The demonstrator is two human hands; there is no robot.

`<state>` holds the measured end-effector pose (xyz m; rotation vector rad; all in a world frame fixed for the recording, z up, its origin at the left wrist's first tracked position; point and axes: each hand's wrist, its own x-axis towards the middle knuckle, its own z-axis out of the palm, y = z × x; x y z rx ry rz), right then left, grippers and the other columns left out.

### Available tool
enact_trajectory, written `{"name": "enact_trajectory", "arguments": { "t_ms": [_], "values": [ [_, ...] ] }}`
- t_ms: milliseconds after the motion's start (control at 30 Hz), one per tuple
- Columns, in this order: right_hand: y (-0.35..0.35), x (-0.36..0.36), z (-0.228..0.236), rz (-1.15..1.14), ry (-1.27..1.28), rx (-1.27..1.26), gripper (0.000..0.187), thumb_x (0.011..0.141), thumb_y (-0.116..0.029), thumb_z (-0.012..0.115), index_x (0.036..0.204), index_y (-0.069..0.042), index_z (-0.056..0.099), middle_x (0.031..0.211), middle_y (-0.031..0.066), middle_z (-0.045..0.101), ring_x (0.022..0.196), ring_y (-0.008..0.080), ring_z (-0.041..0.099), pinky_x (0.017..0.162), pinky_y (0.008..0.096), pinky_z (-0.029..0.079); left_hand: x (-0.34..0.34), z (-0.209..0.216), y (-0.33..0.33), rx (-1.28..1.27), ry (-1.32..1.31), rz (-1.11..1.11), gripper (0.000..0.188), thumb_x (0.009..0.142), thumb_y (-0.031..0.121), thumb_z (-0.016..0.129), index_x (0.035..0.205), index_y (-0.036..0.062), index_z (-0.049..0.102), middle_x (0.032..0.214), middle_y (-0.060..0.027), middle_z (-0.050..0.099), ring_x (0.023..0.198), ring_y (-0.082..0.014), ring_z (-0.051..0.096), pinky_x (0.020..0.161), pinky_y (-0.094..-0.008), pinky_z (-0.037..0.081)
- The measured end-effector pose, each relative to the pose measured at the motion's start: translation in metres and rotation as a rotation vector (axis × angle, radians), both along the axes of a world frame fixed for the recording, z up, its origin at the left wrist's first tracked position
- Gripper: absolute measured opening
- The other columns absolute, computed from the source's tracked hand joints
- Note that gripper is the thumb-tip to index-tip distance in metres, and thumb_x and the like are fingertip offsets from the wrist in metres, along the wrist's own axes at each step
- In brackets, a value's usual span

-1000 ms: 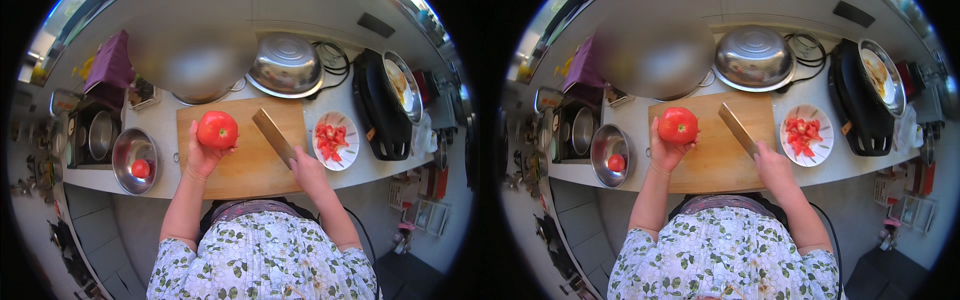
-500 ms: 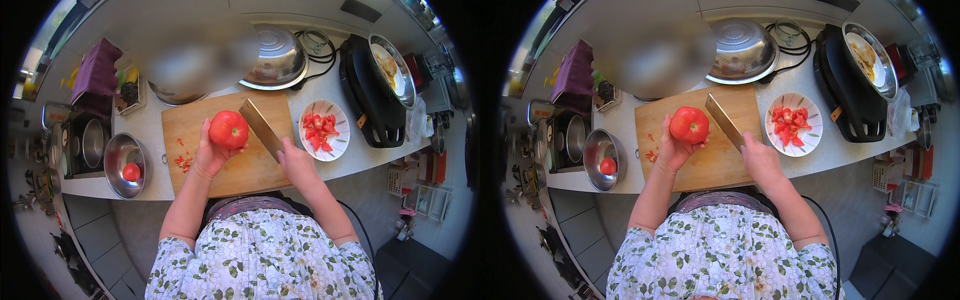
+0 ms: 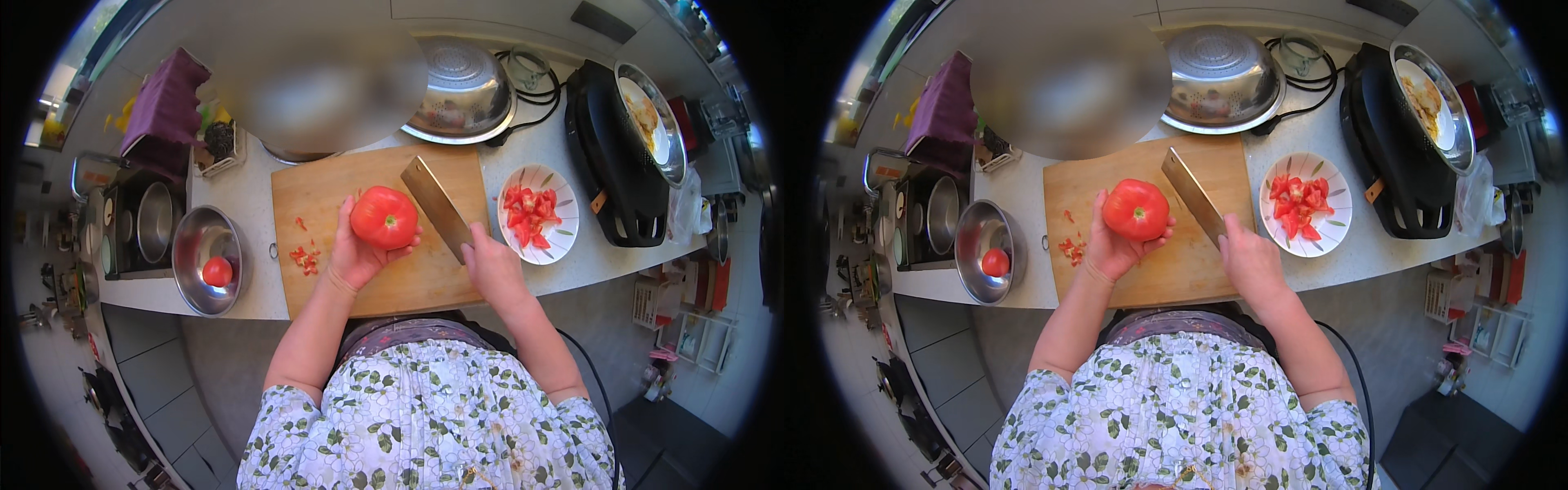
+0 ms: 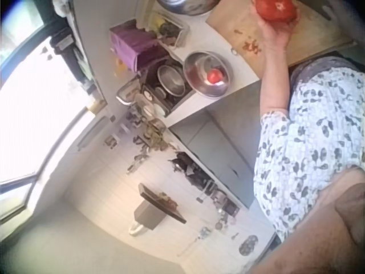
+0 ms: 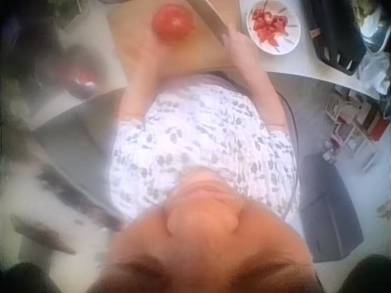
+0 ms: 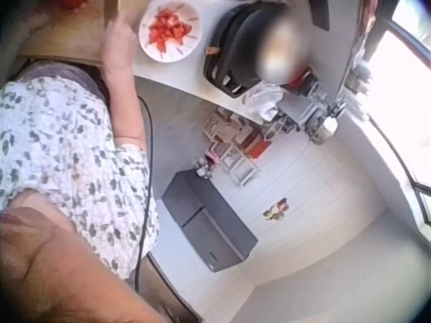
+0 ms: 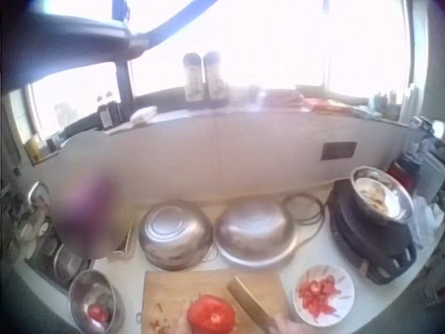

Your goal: The person slices a tomato into wedges on a wooden cutting board using a cleaver, then transfers the pieces to a nearby plate. The person repeats this process with a second tomato, continuing to chop and plate the pieces.

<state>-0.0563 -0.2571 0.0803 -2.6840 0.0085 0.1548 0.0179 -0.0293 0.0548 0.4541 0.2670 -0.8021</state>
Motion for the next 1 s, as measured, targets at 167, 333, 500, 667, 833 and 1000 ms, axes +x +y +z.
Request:
{"name": "enact_trajectory", "arguments": {
  "t_ms": [167, 333, 500, 667, 833, 1000],
  "values": [
    [0.0, 0.0, -0.001, 0.006, -0.02, 0.008, 0.024, 0.087, -0.015, 0.061, 0.105, -0.005, 0.047, 0.074, 0.0167, 0.064, 0.067, 0.0377, 0.064, 0.058, 0.0474, 0.051, -0.003, 0.002, -0.004, 0.141, 0.073, 0.104, 0.067, 0.091, 0.062, 0.042, 0.129, 0.0077, 0.05, 0.123, -0.0131, 0.059, 0.109, -0.0359, 0.059, 0.082, -0.0494, 0.054],
    [0.001, 0.0, 0.003, -0.003, 0.0, -0.004, 0.025, 0.087, -0.015, 0.061, 0.106, -0.006, 0.047, 0.075, 0.0167, 0.065, 0.068, 0.0379, 0.064, 0.059, 0.0474, 0.051, 0.0, -0.005, 0.0, 0.114, 0.034, 0.021, 0.064, 0.095, 0.06, 0.035, 0.129, 0.0074, 0.051, 0.123, -0.0151, 0.059, 0.104, -0.0391, 0.061, 0.075, -0.0471, 0.056],
    [0.002, 0.001, 0.002, -0.008, 0.006, -0.007, 0.025, 0.087, -0.015, 0.061, 0.106, -0.006, 0.047, 0.076, 0.0166, 0.065, 0.069, 0.0379, 0.065, 0.059, 0.0472, 0.052, 0.0, -0.016, 0.004, -0.04, 0.068, -0.029, 0.077, 0.092, 0.069, 0.028, 0.134, 0.0063, 0.046, 0.125, -0.0223, 0.056, 0.106, -0.0436, 0.06, 0.076, -0.0481, 0.058],
    [0.001, 0.001, 0.001, 0.001, -0.008, 0.0, 0.025, 0.087, -0.015, 0.061, 0.106, -0.005, 0.047, 0.078, 0.0164, 0.066, 0.068, 0.0376, 0.065, 0.059, 0.047, 0.052, -0.004, -0.019, 0.004, -0.067, 0.055, -0.012, 0.086, 0.088, 0.075, 0.026, 0.138, 0.0069, 0.04, 0.132, -0.0233, 0.051, 0.116, -0.0449, 0.054, 0.084, -0.0521, 0.056],
    [0.001, 0.0, 0.001, 0.003, -0.002, -0.007, 0.024, 0.087, -0.015, 0.061, 0.104, -0.004, 0.047, 0.078, 0.0165, 0.066, 0.067, 0.0376, 0.064, 0.058, 0.0468, 0.052, -0.011, -0.012, 0.0, 0.146, -0.07, 0.068, 0.077, 0.087, 0.068, 0.046, 0.138, 0.0087, 0.042, 0.134, -0.0176, 0.052, 0.12, -0.0412, 0.052, 0.089, -0.0548, 0.052],
    [0.0, 0.001, 0.0, 0.008, -0.012, -0.009, 0.025, 0.087, -0.015, 0.061, 0.104, -0.004, 0.046, 0.077, 0.017, 0.065, 0.067, 0.0376, 0.064, 0.058, 0.0468, 0.051, -0.009, -0.01, 0.0, 0.209, -0.115, 0.053, 0.07, 0.086, 0.057, 0.059, 0.135, 0.0089, 0.044, 0.133, -0.0158, 0.053, 0.121, -0.0379, 0.053, 0.092, -0.0559, 0.049]
  ]
}}
